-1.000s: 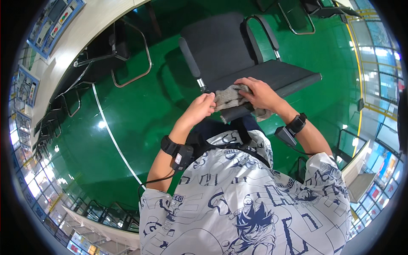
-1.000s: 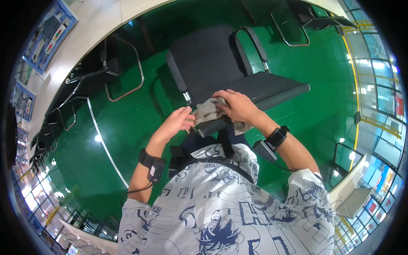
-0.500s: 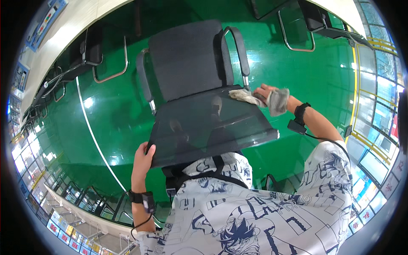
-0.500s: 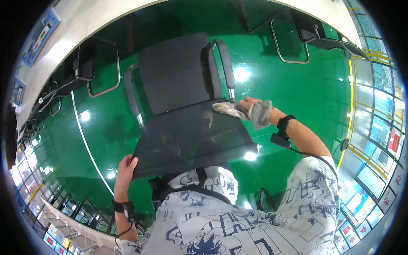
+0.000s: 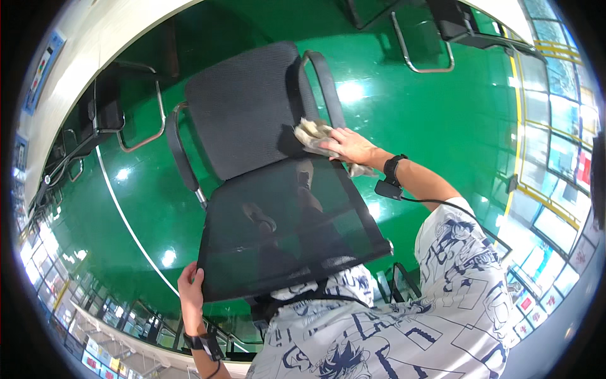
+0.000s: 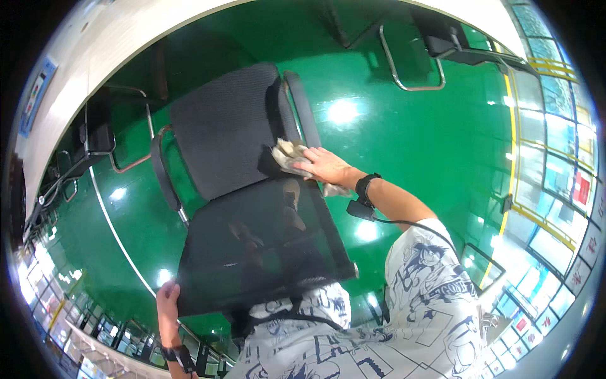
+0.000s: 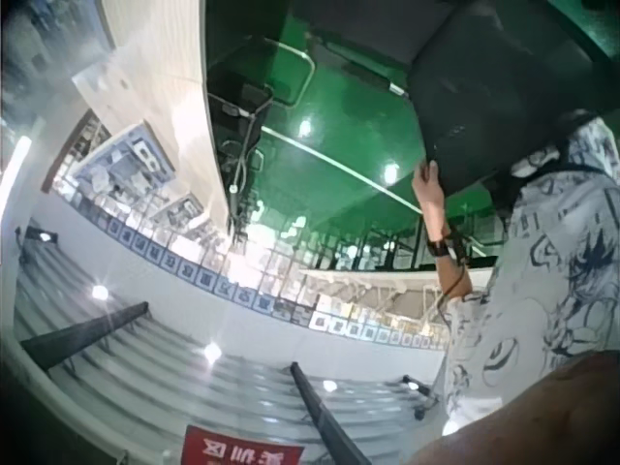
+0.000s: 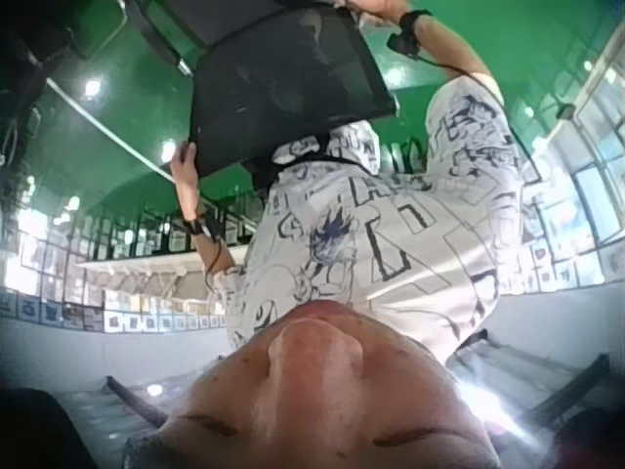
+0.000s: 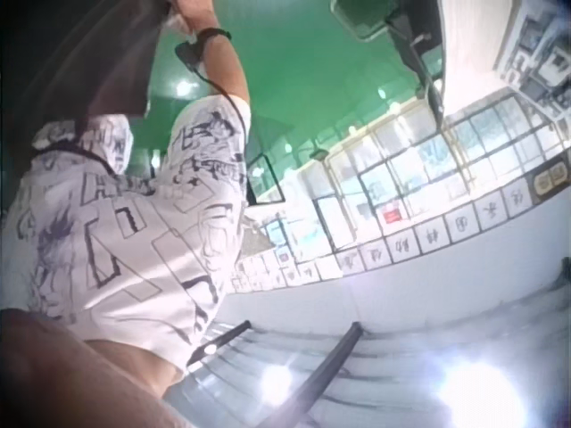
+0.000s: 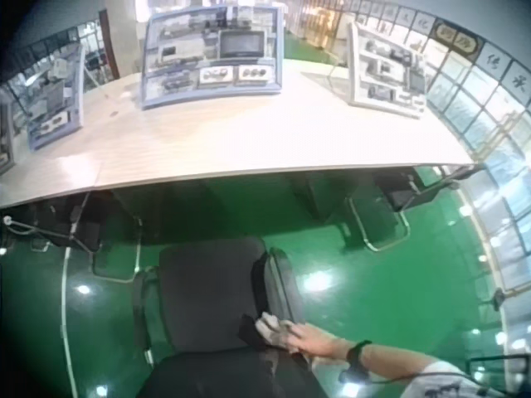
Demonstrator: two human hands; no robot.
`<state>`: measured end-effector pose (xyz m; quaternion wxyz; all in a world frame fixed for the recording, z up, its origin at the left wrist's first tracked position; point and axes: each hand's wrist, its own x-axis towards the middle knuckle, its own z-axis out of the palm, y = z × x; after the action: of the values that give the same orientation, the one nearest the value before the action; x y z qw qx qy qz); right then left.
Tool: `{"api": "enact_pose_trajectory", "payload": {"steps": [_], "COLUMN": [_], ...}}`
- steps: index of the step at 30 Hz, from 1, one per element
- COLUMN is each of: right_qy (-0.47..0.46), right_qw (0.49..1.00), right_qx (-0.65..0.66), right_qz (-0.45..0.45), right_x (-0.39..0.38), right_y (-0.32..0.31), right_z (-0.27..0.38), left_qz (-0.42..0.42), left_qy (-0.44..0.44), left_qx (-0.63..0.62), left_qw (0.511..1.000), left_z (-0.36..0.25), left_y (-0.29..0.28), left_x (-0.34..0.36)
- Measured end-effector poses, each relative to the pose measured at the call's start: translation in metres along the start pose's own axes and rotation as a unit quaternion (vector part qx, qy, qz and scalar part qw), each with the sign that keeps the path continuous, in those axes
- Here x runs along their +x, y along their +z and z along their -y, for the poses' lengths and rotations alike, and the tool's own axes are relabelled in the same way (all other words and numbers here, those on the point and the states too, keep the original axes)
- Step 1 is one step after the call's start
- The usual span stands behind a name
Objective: Cleaning a table and an office chair using a cloth.
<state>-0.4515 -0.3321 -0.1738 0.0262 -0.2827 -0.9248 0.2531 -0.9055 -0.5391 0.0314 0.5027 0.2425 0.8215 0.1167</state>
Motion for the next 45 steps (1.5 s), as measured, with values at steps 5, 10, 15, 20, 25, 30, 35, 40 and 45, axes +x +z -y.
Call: {"api": "enact_pose_trajectory", "payload": {"steps": [5,10,15,20,25,30,35,40,45], "right_qy": [-0.165,0.205,0.169,0.359,0.383,0.422,0.407,0.329,0.206], "right_qw": [0.976,0.952,0.936,0.814,0.437,0.411,0.686,0.649,0.853], "right_qx": [-0.113,0.095,0.079,0.357,0.806,0.789,0.597,0.685,0.477], "right_qz": [-0.084,-0.205,-0.299,-0.284,-0.114,-0.174,-0.093,-0.025,0.050], "right_x": [0.007,0.045,0.119,0.124,0.039,-0.060,-0.059,-0.015,0.093], "right_y": [0.027,-0.006,-0.023,0.011,0.064,0.117,0.060,-0.031,-0.029], "right_z": [-0.029,-0.095,-0.157,-0.180,-0.081,-0.022,0.000,0.042,0.082], "left_qz": [-0.043,-0.031,-0.061,-0.029,-0.034,-0.006,-0.016,0.033,0.051], "left_qy": [-0.032,-0.063,-0.070,-0.065,-0.073,-0.062,-0.062,0.030,0.126], "left_qx": [-0.018,-0.058,-0.030,-0.048,-0.042,-0.046,-0.050,0.061,0.060], "left_qw": [0.998,0.996,0.995,0.996,0.996,0.997,0.997,0.997,0.989], "left_z": [0.011,0.012,0.018,0.006,0.010,0.012,0.006,0.006,-0.009], "left_y": [-0.007,-0.016,-0.014,-0.014,-0.020,-0.017,-0.013,-0.008,0.005], "left_x": [-0.010,-0.015,-0.011,-0.010,-0.010,-0.003,-0.010,-0.005,-0.004]}}
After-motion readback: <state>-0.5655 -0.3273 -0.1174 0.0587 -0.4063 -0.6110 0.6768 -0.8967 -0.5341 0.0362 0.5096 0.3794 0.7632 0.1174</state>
